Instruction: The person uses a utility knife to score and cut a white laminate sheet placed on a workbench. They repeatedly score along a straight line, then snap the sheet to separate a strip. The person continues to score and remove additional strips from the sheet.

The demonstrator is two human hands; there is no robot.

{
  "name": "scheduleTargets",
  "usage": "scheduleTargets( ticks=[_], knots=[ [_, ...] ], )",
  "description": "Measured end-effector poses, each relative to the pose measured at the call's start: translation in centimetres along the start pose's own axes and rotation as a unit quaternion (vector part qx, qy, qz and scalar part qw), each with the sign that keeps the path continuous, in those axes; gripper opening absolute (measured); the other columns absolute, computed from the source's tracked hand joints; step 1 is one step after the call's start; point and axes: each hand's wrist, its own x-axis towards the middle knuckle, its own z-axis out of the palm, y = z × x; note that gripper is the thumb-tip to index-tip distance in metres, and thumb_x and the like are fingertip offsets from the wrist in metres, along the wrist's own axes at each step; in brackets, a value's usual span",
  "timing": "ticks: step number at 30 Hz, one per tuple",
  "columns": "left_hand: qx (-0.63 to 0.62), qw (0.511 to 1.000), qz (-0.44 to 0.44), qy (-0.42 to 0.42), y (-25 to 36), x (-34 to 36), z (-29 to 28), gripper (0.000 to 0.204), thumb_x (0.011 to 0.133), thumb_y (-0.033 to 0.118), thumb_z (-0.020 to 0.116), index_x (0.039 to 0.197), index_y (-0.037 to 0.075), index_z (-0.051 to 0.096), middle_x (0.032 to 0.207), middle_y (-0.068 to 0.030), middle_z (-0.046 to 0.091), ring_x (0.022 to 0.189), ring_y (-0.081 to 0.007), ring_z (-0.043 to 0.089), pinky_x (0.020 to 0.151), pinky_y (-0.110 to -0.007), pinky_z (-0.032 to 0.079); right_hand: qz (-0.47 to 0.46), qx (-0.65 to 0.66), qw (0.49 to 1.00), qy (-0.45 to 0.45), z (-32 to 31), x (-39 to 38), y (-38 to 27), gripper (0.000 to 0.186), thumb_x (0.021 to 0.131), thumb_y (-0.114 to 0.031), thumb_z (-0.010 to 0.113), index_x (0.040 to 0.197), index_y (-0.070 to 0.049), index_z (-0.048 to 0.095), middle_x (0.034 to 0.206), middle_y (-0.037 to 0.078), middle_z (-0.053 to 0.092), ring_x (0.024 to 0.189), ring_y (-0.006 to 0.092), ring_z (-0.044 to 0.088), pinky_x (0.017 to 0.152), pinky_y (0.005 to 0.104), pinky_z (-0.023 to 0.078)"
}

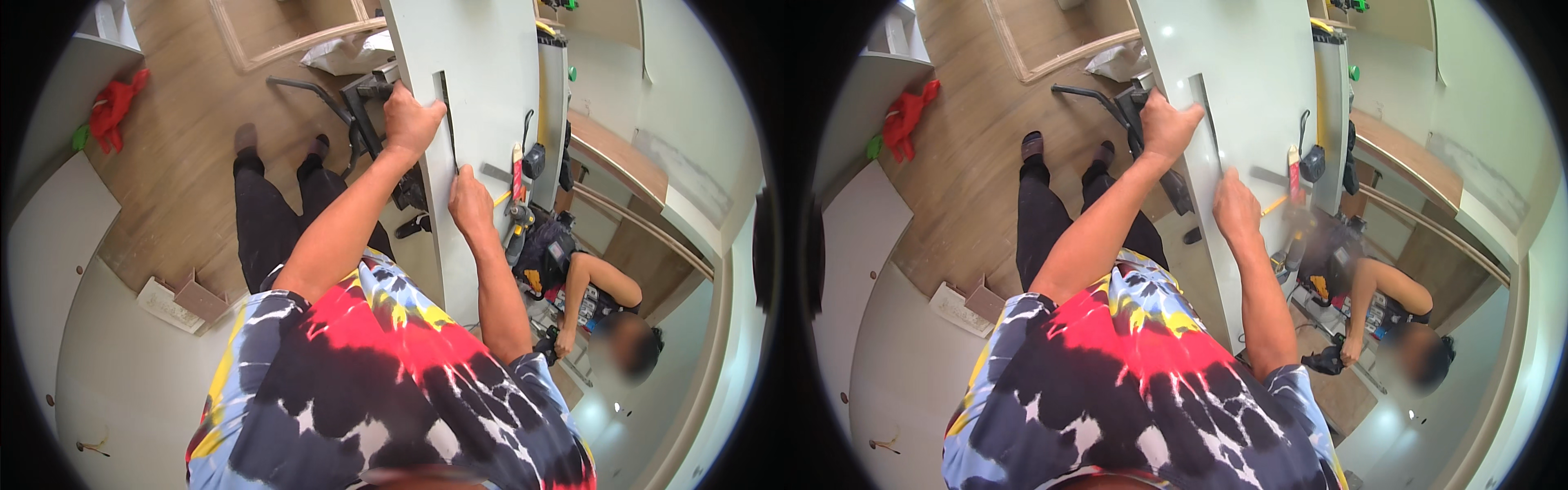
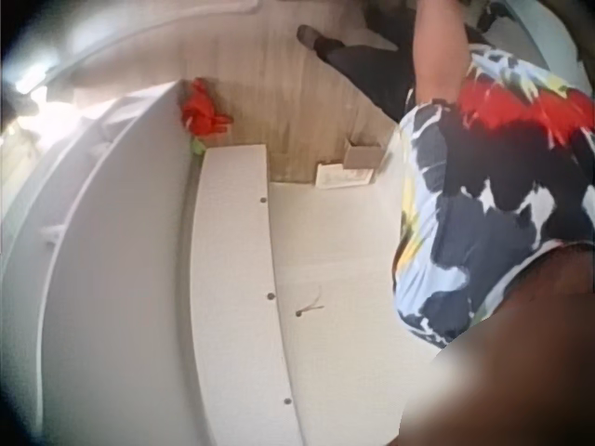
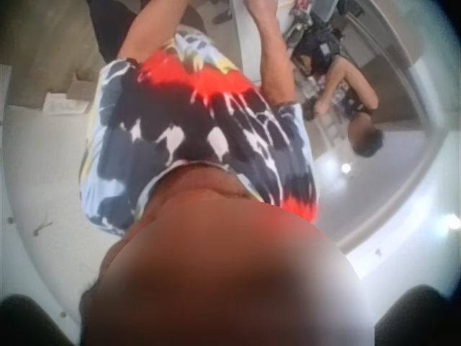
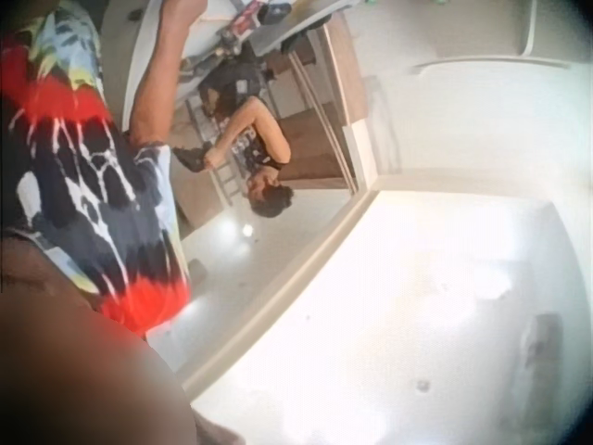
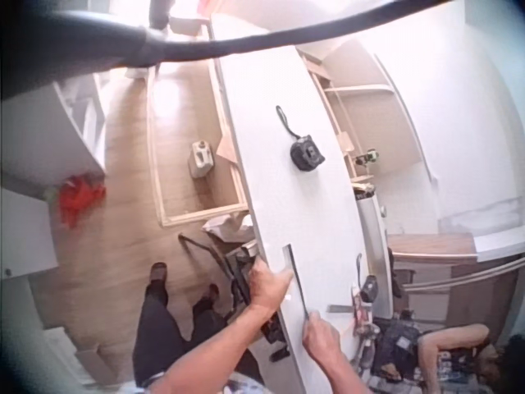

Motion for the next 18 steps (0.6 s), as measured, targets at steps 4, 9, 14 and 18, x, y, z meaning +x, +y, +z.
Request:
scheduleTargets(
  ticks=[4,9,14,18],
  knots=[
    [-0.005,1.000,-0.008,0.004,0.2,0.1,-0.1,0.038,0.073,0.013,0.076,0.103,-0.005,0.061,0.094,-0.0242,0.074,0.091,-0.0406,0.074,0.084,-0.043,0.059,0.005,0.002,1.000,-0.008,-0.2,-0.9,0.0,0.014,0.099,-0.011,0.050,0.096,0.002,0.047,0.081,0.031,0.067,0.081,0.0529,0.066,0.073,0.0625,0.051],
    [0.017,1.000,0.010,0.013,0.0,0.2,-0.1,0.036,0.073,0.013,0.075,0.101,-0.004,0.061,0.094,-0.0234,0.074,0.090,-0.0404,0.074,0.083,-0.043,0.059,-0.004,0.006,1.000,0.000,0.4,-0.1,0.2,0.016,0.100,-0.013,0.051,0.097,0.002,0.047,0.080,0.031,0.066,0.079,0.0530,0.066,0.072,0.0630,0.050],
    [0.026,0.998,-0.046,0.030,0.2,-1.2,0.5,0.052,0.076,0.016,0.078,0.116,-0.004,0.053,0.106,-0.0264,0.070,0.101,-0.0427,0.070,0.092,-0.047,0.053,0.005,0.013,1.000,0.008,0.7,-0.2,0.5,0.014,0.099,-0.012,0.048,0.100,0.002,0.047,0.079,0.031,0.067,0.078,0.0532,0.066,0.072,0.0627,0.051],
    [0.059,0.997,-0.044,-0.026,-0.7,-5.9,0.5,0.078,0.078,0.016,0.078,0.139,-0.002,0.032,0.114,-0.0263,0.066,0.107,-0.0438,0.067,0.095,-0.050,0.051,-0.012,0.025,0.999,0.015,0.4,-0.4,0.5,0.016,0.100,-0.014,0.047,0.101,0.002,0.048,0.083,0.032,0.067,0.082,0.0532,0.066,0.076,0.0626,0.051]
  ],
)
